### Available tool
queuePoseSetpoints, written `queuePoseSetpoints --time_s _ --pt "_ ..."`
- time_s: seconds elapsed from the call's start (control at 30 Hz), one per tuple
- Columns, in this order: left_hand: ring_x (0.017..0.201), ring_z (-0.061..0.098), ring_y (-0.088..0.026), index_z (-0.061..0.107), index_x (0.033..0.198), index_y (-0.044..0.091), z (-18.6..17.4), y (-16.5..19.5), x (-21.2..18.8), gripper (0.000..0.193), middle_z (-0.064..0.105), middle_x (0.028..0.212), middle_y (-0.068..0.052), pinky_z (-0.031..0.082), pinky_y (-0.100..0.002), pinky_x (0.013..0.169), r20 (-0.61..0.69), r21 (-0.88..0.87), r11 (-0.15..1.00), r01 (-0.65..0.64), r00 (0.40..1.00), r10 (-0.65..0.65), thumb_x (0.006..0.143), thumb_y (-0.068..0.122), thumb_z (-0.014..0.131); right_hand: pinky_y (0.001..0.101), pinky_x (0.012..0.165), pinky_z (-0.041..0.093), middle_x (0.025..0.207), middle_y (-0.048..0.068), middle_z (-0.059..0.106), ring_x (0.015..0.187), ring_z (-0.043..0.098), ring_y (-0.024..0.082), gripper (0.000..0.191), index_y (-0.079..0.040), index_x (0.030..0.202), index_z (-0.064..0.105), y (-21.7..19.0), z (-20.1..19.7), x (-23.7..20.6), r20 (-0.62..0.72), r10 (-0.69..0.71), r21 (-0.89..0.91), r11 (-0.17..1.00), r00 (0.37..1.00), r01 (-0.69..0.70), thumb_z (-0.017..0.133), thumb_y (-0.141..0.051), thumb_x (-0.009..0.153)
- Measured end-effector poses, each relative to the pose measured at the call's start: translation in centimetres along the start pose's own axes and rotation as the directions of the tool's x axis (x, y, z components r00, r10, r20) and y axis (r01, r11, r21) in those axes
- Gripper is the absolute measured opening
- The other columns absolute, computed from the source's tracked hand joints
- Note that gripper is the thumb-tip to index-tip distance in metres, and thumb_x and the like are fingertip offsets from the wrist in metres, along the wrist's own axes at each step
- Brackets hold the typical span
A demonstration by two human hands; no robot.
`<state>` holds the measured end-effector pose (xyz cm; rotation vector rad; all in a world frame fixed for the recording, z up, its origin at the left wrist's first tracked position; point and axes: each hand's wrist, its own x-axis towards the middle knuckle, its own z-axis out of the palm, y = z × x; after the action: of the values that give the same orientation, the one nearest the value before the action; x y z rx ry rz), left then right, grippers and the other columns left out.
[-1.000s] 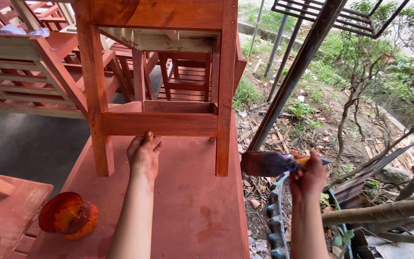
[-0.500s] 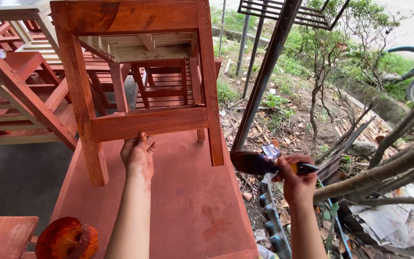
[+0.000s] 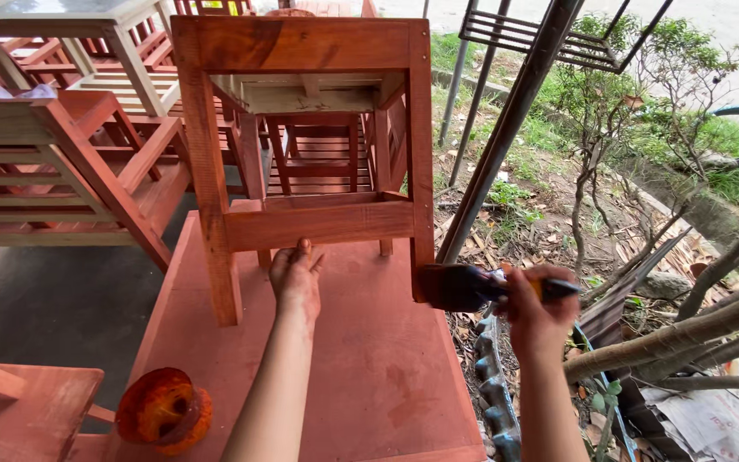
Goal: The person applies red wood stain with a brush to a small wooden stool, holding a stain container in one hand while brushing the legs, frame and edges, turning the stool to reach different sides, then sets the brush in the container and rests both hands on the finished stool.
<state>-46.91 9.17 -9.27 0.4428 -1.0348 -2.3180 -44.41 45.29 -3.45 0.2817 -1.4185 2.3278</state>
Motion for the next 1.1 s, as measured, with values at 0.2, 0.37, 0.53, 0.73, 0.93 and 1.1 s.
queuePoseSetpoints --time_s 0.2,0.37,0.53,0.73,0.93,1.1 --pt "0.108 0.061 -0.015 0.063 0.105 0.010 -1.3 0.7 -3.6 0.010 0.063 0.111 0.001 0.056 -0.044 0.102 0.011 0.010 0.996 0.088 0.996 -0.088 0.100 0.017 0.066 0.0281 0.042 0.048 0.075 0.006 0.066 0.051 0.061 0.013 0.036 -0.013 0.124 0.065 0.2 11.1 -0.8 0.186 0.312 -0.464 0.864 0.932 -0.197 0.070 -0.010 0.089" --pt "0.120 0.065 -0.023 0.066 0.118 0.010 -1.2 2.7 -6.1 0.024 0.067 0.124 -0.001 0.050 -0.039 0.095 0.000 0.075 0.977 0.200 0.980 -0.200 0.097 0.023 0.067 0.0500 0.079 0.054 0.095 0.022 0.070 0.088 0.067 0.041 0.086 -0.015 0.160 0.034 2.0 18.0 -2.0 0.506 0.294 -0.831 0.419 0.811 0.366 0.074 -0.015 0.083" --pt "0.112 0.068 -0.027 0.072 0.114 0.011 -2.2 6.4 -7.0 0.026 0.072 0.122 -0.009 0.053 -0.041 0.088 0.048 0.391 0.885 0.253 0.955 -0.294 0.095 0.028 0.069 0.0499 0.086 0.055 0.111 0.020 0.070 0.100 0.068 0.041 0.068 -0.018 0.151 0.044 3.7 18.6 -1.5 0.459 0.348 -0.888 0.221 0.817 0.404 0.066 -0.018 0.087" --pt "0.127 0.057 -0.026 0.068 0.127 0.004 -9.5 13.1 -5.8 0.039 0.067 0.130 -0.012 0.046 -0.046 0.109 0.232 0.961 -0.059 -0.269 0.674 0.701 0.103 0.036 0.069 0.0468 0.087 0.056 0.123 0.015 0.069 0.103 0.069 0.037 0.058 -0.016 0.142 0.054 4.7 18.1 -1.3 0.447 0.337 -0.892 0.235 0.829 0.385 0.069 -0.020 0.087" --pt "0.137 0.053 -0.017 0.058 0.147 0.016 -12.5 12.5 -3.4 0.051 0.060 0.148 -0.003 0.040 -0.035 0.113 -0.153 0.752 0.650 0.109 0.988 0.012 0.103 0.043 0.052 0.0434 0.091 0.056 0.127 0.013 0.067 0.106 0.069 0.034 0.064 -0.015 0.145 0.053 4.4 18.0 -2.0 0.452 0.317 -0.887 0.257 0.834 0.383 0.072 -0.018 0.084" --pt "0.136 0.054 -0.015 0.054 0.148 0.012 -13.1 12.8 -3.3 0.047 0.058 0.150 -0.002 0.043 -0.032 0.112 0.086 0.559 0.829 -0.024 0.996 -0.029 0.102 0.024 0.053 0.0437 0.085 0.055 0.119 0.013 0.069 0.099 0.069 0.034 0.052 -0.013 0.137 0.060 3.7 17.1 -1.4 0.454 0.216 -0.854 0.382 0.864 0.353 0.071 -0.015 0.086"
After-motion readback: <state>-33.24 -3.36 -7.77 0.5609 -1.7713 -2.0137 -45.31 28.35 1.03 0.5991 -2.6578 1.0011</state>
